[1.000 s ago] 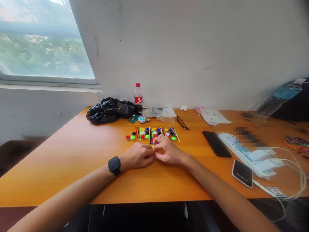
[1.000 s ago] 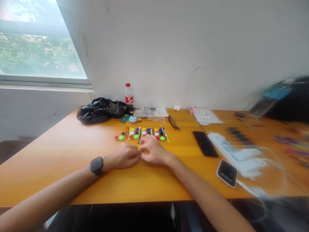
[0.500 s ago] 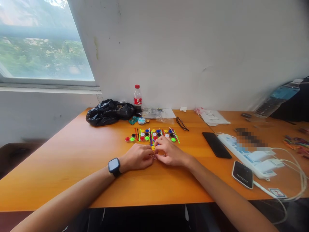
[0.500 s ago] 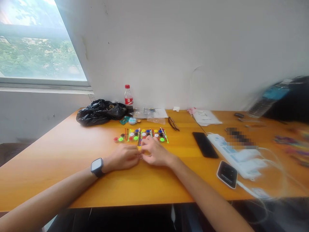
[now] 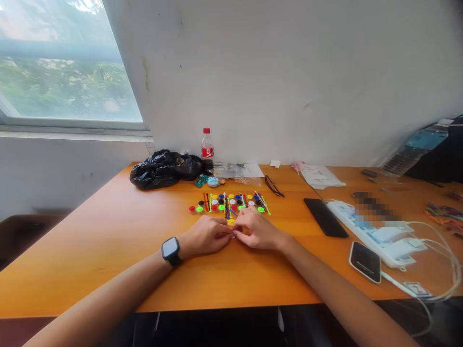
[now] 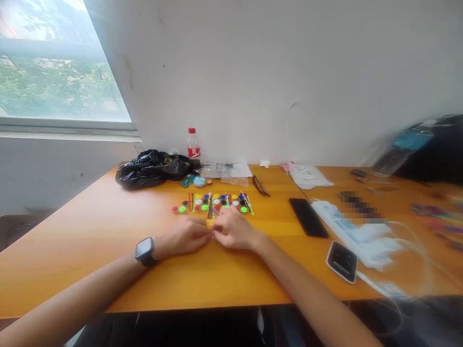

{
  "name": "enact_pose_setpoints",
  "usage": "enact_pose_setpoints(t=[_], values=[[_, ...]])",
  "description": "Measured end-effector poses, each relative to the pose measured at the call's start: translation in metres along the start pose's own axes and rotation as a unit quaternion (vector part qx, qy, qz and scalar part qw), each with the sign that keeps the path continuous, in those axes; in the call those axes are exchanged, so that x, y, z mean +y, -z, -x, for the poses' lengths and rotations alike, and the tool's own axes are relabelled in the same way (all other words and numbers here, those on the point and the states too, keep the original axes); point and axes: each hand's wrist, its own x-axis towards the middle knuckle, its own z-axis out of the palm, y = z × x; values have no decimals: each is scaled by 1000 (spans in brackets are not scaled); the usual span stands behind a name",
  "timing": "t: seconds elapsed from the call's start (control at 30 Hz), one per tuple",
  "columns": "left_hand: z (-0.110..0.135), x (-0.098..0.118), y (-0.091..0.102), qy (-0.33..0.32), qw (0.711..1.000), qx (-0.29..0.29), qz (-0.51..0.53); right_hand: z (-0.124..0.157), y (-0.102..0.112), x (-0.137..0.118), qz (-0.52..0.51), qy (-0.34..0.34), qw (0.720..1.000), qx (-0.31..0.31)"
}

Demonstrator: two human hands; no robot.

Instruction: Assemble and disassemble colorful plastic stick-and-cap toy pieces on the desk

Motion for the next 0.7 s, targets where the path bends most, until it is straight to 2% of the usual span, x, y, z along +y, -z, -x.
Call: enact_pose_setpoints(t=[0.2,0.47,0.7], values=[[0,1,0,1,1000,-3,3,-1,1,0,-33,-21,999,-23],[0,1,-5,-2,1000,-9,-15,0,-2,6,-25,-32,998,-44],[-2,-1,-4,-7,1000,-20,-19,-1,-4,8,-22,-14,998,-48]])
